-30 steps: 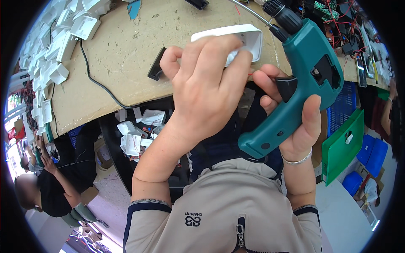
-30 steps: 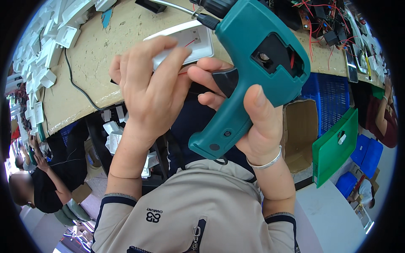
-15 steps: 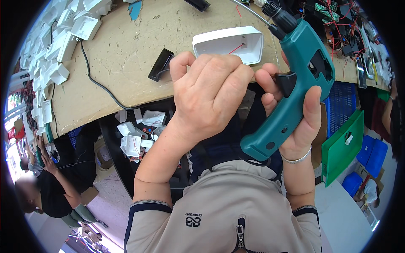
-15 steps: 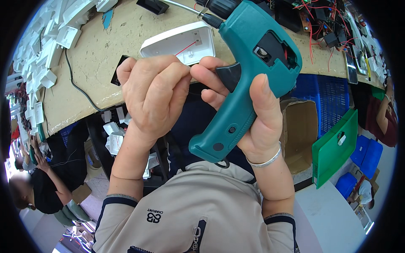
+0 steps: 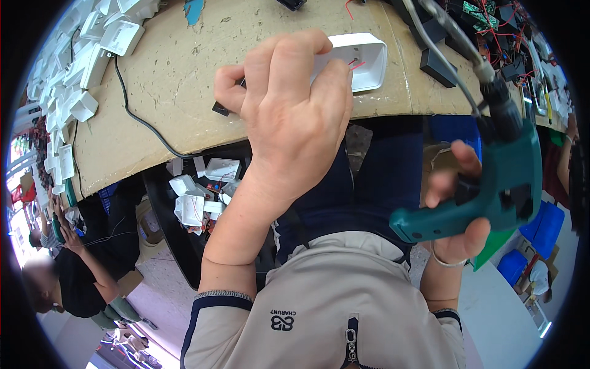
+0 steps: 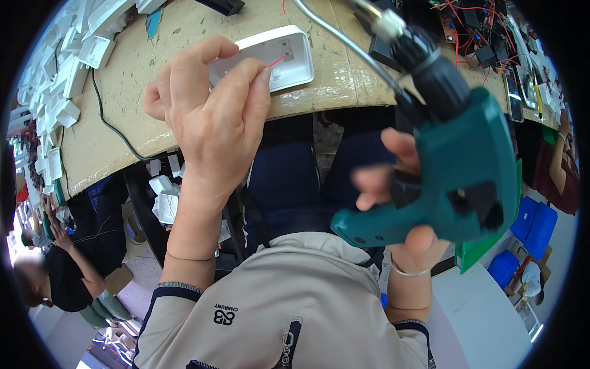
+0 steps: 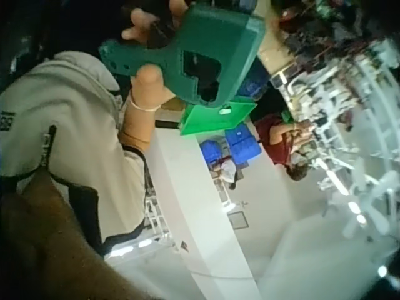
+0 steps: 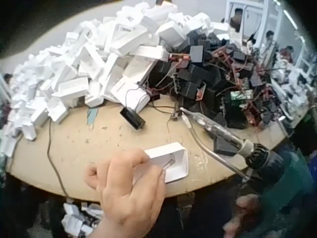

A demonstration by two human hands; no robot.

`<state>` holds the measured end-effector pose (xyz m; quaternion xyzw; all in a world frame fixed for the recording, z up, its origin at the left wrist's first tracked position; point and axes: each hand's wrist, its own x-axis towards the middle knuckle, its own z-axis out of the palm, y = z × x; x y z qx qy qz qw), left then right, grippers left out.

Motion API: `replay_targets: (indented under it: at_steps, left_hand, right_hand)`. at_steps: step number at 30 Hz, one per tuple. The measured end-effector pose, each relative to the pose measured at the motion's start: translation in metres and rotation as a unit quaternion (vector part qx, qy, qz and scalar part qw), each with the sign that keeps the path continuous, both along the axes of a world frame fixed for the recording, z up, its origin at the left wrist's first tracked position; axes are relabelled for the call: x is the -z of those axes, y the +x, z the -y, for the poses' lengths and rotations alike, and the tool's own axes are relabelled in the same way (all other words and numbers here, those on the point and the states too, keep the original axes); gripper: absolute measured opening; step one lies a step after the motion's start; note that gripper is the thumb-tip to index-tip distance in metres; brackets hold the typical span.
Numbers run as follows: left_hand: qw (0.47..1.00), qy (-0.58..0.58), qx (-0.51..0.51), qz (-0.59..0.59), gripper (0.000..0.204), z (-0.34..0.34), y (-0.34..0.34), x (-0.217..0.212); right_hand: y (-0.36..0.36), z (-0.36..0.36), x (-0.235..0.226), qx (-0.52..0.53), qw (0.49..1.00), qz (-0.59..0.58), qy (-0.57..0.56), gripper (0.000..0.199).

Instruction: The recorder is soldering wires into white plastic housings at a manual assembly workstation.

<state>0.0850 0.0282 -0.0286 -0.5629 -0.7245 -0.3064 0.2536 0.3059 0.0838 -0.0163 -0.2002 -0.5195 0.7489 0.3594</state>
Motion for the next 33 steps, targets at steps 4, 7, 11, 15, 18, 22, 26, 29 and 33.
replay_targets:
  at_steps: [4, 7, 11, 15, 18, 22, 26, 29, 33]
  left_hand:
    - [1.000, -0.019, -0.015, -0.006, 0.007, -0.006, -0.002, 0.004]
    - [1.000, -0.010, -0.010, 0.002, 0.005, -0.010, -0.003, 0.006]
    - [1.000, 0.002, -0.009, 0.003, 0.005, -0.012, -0.004, 0.008]
    - [1.000, 0.001, -0.019, -0.005, 0.004, -0.014, -0.004, 0.009]
    - [1.000, -0.002, -0.023, -0.010, 0.004, -0.015, -0.004, 0.009]
    - [1.000, 0.010, -0.023, -0.009, 0.004, -0.017, -0.005, 0.011]
    - [1.000, 0.004, -0.023, -0.011, 0.004, -0.017, -0.006, 0.010]
    - [1.000, 0.007, -0.022, -0.009, 0.004, -0.017, -0.002, 0.003]
    - [0.997, -0.057, -0.048, -0.037, 0.004, -0.014, 0.009, -0.011]
  right_hand:
    - [0.020, 0.014, -0.010, 0.054, 0.990, 0.125, 0.036, 0.080]
    - [0.024, 0.024, -0.011, 0.099, 0.981, 0.162, 0.032, 0.079]
    - [0.023, 0.030, -0.011, 0.095, 0.967, 0.231, 0.046, 0.072]
    - [0.020, 0.034, -0.008, 0.089, 0.963, 0.251, 0.050, 0.070]
    - [0.019, 0.034, -0.008, 0.081, 0.960, 0.263, 0.049, 0.071]
    - [0.019, 0.033, -0.008, 0.062, 0.960, 0.266, 0.063, 0.069]
    - [0.013, 0.033, -0.011, 0.067, 0.957, 0.276, 0.056, 0.068]
    - [0.012, 0.030, -0.013, 0.050, 0.954, 0.289, 0.060, 0.068]
    - [0.007, 0.029, -0.015, 0.055, 0.954, 0.288, 0.064, 0.066]
